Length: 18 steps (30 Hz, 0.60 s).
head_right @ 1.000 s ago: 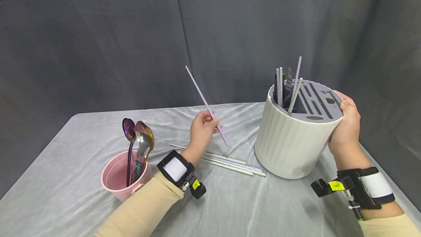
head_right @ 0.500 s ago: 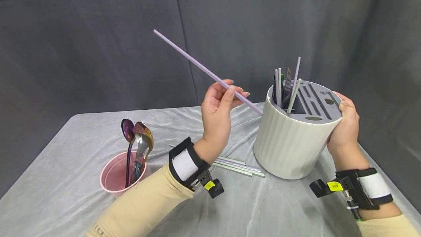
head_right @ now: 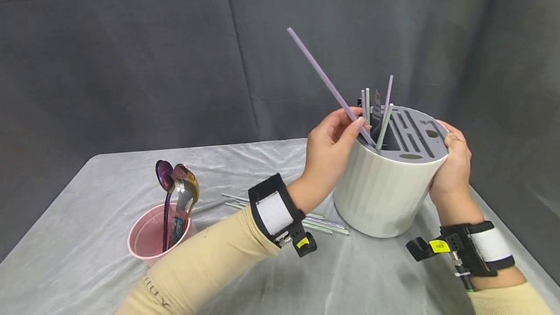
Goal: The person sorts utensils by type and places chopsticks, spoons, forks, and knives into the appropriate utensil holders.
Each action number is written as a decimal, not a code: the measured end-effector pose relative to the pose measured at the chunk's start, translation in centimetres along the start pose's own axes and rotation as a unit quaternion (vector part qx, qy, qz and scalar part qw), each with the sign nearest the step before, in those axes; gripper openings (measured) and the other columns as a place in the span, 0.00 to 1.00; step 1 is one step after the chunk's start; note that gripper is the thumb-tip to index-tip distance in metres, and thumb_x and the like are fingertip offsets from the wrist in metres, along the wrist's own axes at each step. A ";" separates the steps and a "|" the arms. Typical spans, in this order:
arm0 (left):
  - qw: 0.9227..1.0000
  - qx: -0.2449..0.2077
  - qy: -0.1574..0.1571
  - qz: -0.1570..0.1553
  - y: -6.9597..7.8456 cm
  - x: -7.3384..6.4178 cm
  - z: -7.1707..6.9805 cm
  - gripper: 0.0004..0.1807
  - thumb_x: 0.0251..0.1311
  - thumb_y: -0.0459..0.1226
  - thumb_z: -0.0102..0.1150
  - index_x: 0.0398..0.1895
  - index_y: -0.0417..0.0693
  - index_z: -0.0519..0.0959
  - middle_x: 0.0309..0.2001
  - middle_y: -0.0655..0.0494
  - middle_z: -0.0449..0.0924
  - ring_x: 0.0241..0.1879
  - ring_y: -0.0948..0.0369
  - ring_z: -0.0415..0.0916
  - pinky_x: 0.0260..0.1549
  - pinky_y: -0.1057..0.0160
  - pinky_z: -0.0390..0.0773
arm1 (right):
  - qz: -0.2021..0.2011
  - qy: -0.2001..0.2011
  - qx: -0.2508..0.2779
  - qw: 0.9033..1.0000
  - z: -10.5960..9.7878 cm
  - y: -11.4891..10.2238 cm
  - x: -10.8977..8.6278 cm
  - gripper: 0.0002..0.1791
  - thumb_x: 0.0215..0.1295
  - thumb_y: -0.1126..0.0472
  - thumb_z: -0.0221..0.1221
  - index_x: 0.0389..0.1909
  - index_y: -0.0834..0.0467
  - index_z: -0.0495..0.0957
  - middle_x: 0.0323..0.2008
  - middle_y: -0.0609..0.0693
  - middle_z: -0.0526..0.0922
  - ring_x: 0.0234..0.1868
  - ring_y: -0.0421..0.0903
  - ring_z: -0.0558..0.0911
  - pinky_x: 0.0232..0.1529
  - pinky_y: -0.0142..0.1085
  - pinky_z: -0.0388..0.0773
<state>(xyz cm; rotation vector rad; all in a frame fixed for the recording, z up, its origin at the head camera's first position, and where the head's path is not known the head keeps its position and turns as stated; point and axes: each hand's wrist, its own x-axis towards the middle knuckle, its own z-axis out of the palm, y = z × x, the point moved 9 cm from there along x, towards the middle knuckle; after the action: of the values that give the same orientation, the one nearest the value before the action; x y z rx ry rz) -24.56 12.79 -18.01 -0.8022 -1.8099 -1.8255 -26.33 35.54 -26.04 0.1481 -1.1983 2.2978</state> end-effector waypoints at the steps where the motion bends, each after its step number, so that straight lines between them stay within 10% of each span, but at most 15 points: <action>1: 1.000 0.027 -0.008 -0.004 -0.1 0.0 0.3 0.10 0.64 0.27 0.57 0.47 0.32 0.80 0.39 0.44 0.84 0.37 0.68 0.80 0.39 0.78 0.75 | 0.001 0.002 -0.004 1.000 0.0 0.0 0.0 0.20 0.75 0.62 0.33 0.49 0.63 0.73 0.45 0.53 0.81 0.43 0.42 0.85 0.43 0.27 0.78; 9: 0.992 0.113 -0.049 0.017 0.8 0.4 1.1 0.12 0.67 0.31 0.56 0.49 0.33 0.82 0.42 0.48 0.84 0.36 0.74 0.75 0.37 0.83 0.71 | -0.006 0.002 0.024 1.000 0.3 -0.4 0.0 0.21 0.74 0.63 0.32 0.47 0.66 0.75 0.42 0.55 0.82 0.40 0.43 0.85 0.41 0.28 0.79; 18: 0.996 0.063 -0.032 -0.051 -0.9 -0.4 -1.7 0.10 0.66 0.30 0.57 0.45 0.33 0.83 0.35 0.45 0.84 0.30 0.68 0.78 0.32 0.78 0.75 | 0.004 0.007 0.034 0.999 0.7 -0.3 0.2 0.20 0.74 0.63 0.32 0.49 0.65 0.72 0.43 0.56 0.80 0.40 0.44 0.85 0.40 0.28 0.80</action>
<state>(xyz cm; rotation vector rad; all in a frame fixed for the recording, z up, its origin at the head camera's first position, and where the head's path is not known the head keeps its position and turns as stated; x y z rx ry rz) -24.98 11.13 -18.88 -0.7409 -2.0198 -1.7439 -26.48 35.20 -25.30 0.1526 -1.1156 2.3447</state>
